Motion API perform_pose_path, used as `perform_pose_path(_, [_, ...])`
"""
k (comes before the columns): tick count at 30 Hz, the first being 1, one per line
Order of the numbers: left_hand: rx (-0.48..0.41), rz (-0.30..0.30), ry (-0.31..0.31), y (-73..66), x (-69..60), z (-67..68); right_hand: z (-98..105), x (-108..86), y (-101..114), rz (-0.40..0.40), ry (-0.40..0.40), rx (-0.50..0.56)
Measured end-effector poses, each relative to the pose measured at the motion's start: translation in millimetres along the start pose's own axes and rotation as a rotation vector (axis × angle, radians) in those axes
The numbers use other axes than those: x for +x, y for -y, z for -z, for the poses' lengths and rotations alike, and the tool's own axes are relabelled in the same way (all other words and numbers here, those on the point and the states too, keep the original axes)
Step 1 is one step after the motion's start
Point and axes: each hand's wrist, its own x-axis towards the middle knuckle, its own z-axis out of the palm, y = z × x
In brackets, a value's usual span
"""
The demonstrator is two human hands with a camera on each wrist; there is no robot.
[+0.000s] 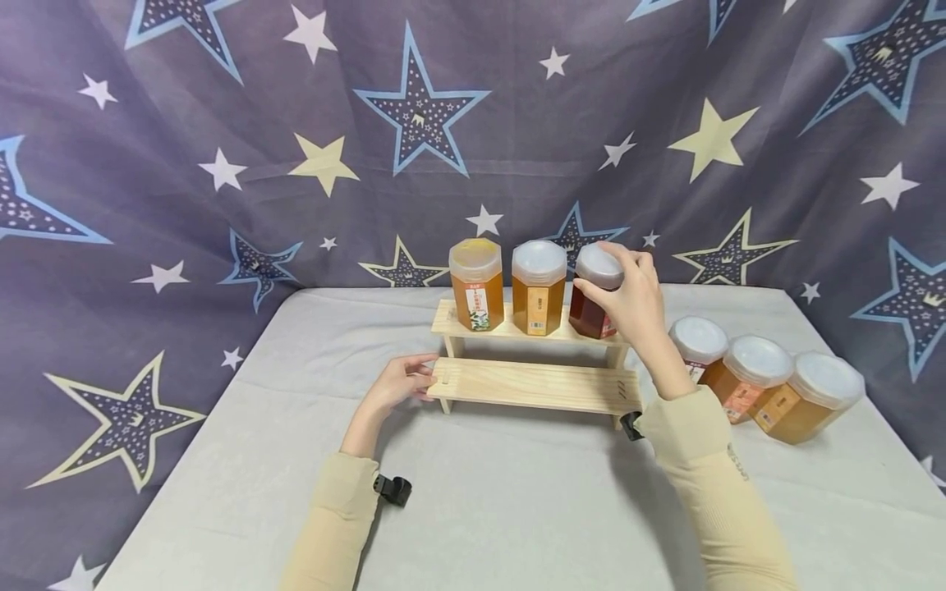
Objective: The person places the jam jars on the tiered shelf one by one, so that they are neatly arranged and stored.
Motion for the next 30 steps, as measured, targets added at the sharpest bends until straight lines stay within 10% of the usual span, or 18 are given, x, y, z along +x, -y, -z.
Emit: perform_pose_path(30, [-0.012, 0.001, 0.01, 1.9, 0.4, 1.0, 41, -50.1, -20, 0.02, 0.008, -0.011])
